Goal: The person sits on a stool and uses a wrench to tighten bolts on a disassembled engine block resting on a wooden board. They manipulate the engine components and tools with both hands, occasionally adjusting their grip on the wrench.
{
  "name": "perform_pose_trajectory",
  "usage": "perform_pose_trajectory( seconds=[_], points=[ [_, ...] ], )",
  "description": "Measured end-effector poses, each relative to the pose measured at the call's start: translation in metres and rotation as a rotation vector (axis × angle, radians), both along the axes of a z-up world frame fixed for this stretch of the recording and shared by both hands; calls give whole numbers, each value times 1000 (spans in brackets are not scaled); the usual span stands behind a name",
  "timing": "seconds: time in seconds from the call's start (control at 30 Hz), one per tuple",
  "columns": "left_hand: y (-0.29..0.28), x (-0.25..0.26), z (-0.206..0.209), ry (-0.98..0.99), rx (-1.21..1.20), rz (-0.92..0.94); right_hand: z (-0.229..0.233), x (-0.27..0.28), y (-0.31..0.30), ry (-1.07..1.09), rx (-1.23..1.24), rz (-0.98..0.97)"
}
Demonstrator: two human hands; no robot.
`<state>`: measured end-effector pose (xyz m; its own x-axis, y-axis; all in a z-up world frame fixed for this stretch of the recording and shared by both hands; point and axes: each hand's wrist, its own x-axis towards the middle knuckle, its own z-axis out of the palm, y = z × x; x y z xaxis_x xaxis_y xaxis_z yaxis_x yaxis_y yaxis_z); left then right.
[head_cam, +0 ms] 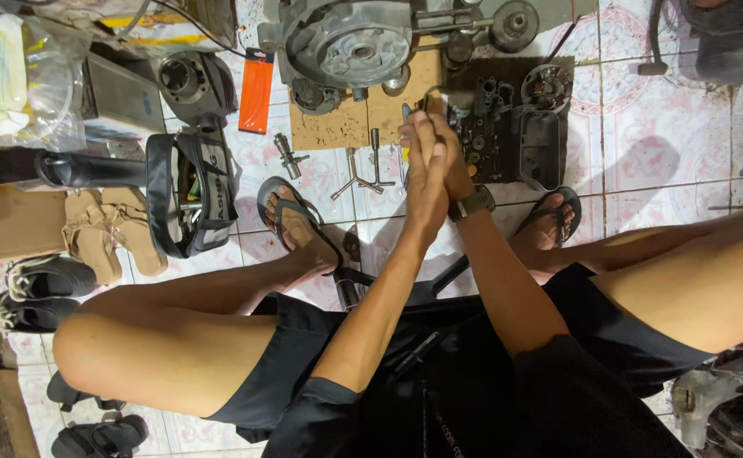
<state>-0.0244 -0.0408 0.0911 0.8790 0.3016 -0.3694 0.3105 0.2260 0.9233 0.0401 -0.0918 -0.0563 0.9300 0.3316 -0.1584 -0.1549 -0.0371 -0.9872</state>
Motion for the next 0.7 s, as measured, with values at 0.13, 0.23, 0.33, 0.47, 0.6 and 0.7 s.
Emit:
perform_pose_trajectory(
  seconds=[0.13,0.23,0.33,0.47,0.6,0.7],
  points=[
    [-3,4,-31,-84,94,-37,6,2,-1,-34,70,25],
    [-1,4,-28,-66,44,-13,11,0,4,19,37,11],
    [0,-2,-33,-82,107,-15,-4,4,7,76,13,-5],
    [1,-2,-44,-79,75,-5,-1,2,6,40,-18,27],
    [4,1,-42,-88,81,-23,-3,2,6,-6,-73,2],
    [3,1,-37,-40,76,-31,16,-3,8,5,-66,-18]
  ],
)
